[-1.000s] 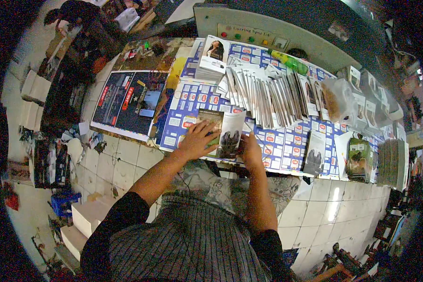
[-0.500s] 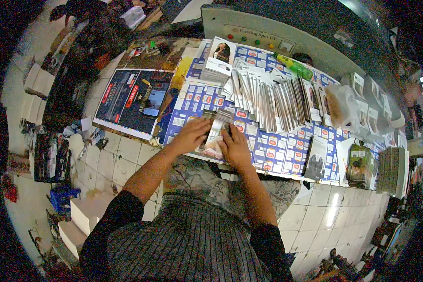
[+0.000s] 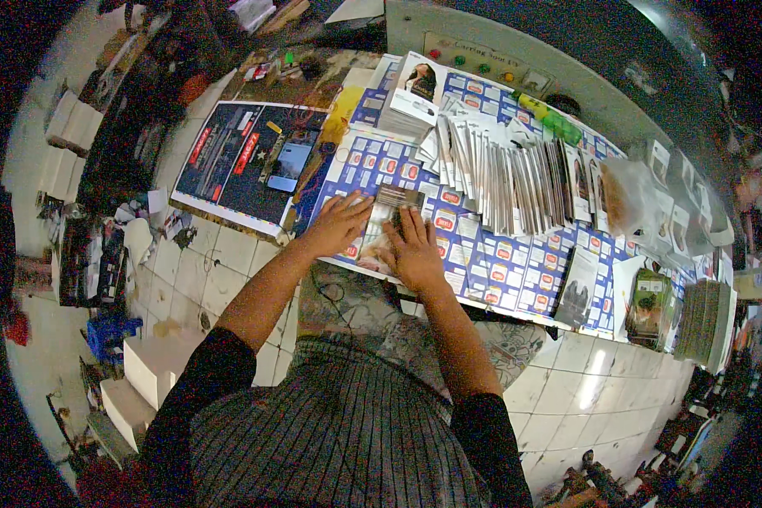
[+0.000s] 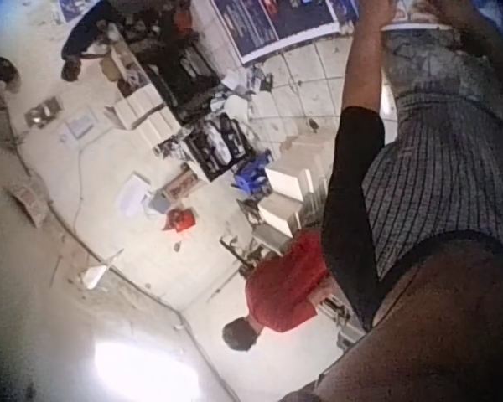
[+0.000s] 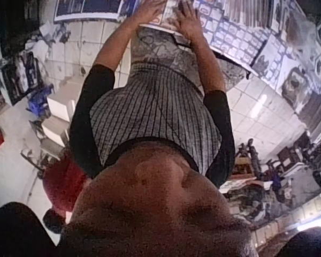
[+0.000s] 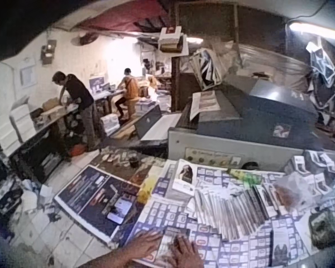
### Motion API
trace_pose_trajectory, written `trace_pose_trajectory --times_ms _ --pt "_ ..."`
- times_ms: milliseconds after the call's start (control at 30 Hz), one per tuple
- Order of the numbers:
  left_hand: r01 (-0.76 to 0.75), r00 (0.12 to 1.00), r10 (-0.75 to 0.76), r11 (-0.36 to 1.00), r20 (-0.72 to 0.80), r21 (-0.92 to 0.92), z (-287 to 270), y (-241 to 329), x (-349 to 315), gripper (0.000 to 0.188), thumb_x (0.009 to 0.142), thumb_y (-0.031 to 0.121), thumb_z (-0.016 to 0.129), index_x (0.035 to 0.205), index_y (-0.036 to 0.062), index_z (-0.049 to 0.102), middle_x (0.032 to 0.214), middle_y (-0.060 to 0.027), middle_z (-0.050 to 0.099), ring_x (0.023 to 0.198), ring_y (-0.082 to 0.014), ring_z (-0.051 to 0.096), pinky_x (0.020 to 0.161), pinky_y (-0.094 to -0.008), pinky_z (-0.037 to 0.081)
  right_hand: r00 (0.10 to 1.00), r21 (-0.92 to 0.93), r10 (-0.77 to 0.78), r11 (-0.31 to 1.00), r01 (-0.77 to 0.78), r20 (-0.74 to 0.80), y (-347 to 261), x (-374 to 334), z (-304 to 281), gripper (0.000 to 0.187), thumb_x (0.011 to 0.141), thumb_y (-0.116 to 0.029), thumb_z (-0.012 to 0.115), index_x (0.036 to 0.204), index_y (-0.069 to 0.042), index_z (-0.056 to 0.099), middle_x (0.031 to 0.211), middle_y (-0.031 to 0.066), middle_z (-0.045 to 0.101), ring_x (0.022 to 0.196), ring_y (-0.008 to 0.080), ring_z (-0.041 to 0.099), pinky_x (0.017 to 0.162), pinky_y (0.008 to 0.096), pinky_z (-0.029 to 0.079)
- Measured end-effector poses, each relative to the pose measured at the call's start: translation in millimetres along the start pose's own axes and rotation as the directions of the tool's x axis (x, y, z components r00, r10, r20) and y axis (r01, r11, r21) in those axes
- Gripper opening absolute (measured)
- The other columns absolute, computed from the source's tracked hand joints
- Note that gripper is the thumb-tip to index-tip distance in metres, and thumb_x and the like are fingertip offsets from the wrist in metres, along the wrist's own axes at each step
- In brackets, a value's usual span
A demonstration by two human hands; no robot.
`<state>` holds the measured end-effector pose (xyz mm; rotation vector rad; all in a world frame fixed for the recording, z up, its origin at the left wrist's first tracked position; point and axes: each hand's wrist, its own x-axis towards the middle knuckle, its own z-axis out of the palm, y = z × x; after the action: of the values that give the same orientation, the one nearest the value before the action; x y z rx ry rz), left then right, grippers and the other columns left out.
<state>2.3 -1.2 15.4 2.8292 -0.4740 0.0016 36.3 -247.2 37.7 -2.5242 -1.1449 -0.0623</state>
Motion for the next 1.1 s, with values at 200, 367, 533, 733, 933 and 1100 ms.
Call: trace_pose_trajectory --times_ms 200,367,533,733,933,1100 --pt "-0.007 0.994 0.019 0.994 0.106 -0.112 -21 5 2 0.075 0.089 0.049 0.066 0.150 0.0106 0.042 0.163 -0.0069 0.028 0.152 -0.0314 0.018 0.119 -0.0566 0.017 1.000 -0.022 0.014 1.000 -0.014 -0.002 1 -1 5 0.063 0.090 -0.054 0.061 0.139 -0.014 0.056 0.157 0.0206 0.033 0.148 0.0383 0.026 0.116 0.0610 0.025" --pt "0.007 0.988 0.012 0.992 0.151 -0.128 -24 4 2 0.096 0.078 0.061 0.072 0.152 0.0097 0.039 0.164 -0.0081 0.026 0.153 -0.0316 0.016 0.120 -0.0567 0.015 1.000 -0.028 0.019 0.999 -0.019 0.007 -1 0 4 0.066 0.091 -0.058 0.059 0.140 -0.015 0.055 0.158 0.0205 0.033 0.148 0.0378 0.027 0.117 0.0605 0.023" --pt "-0.003 0.988 0.022 0.992 0.152 -0.124 -25 3 3 0.099 0.076 0.062 0.074 0.152 0.0088 0.039 0.164 -0.0093 0.026 0.153 -0.0318 0.015 0.120 -0.0565 0.015 1.000 -0.024 0.027 0.999 -0.027 0.012 -1 0 3 0.066 0.091 -0.058 0.058 0.141 -0.015 0.055 0.158 0.0204 0.033 0.148 0.0375 0.026 0.117 0.0600 0.022" --pt "0.003 0.982 0.028 0.986 0.185 -0.164 -30 5 4 0.100 0.073 0.055 0.078 0.152 0.0088 0.039 0.164 -0.0097 0.025 0.153 -0.0317 0.014 0.120 -0.0558 0.014 0.999 -0.024 0.047 0.999 -0.046 0.026 -1 0 5 0.067 0.091 -0.058 0.058 0.144 -0.016 0.053 0.158 0.0197 0.032 0.149 0.0370 0.026 0.118 0.0590 0.020" --pt "0.002 0.982 0.027 0.988 0.188 -0.152 -29 4 3 0.100 0.073 0.054 0.079 0.152 0.0082 0.039 0.165 -0.0094 0.025 0.153 -0.0319 0.015 0.120 -0.0554 0.014 0.998 -0.028 0.051 0.998 -0.050 0.044 -2 1 3 0.066 0.091 -0.058 0.058 0.144 -0.017 0.053 0.159 0.0192 0.032 0.149 0.0366 0.025 0.118 0.0586 0.019" --pt "-0.019 0.985 0.039 0.993 0.170 -0.117 -25 1 3 0.106 0.073 0.059 0.078 0.154 0.0086 0.033 0.165 -0.0093 0.023 0.153 -0.0321 0.015 0.120 -0.0563 0.015 0.999 -0.039 0.041 0.998 -0.040 0.020 -2 0 3 0.065 0.092 -0.057 0.058 0.143 -0.018 0.053 0.159 0.0190 0.032 0.148 0.0365 0.026 0.118 0.0586 0.020"
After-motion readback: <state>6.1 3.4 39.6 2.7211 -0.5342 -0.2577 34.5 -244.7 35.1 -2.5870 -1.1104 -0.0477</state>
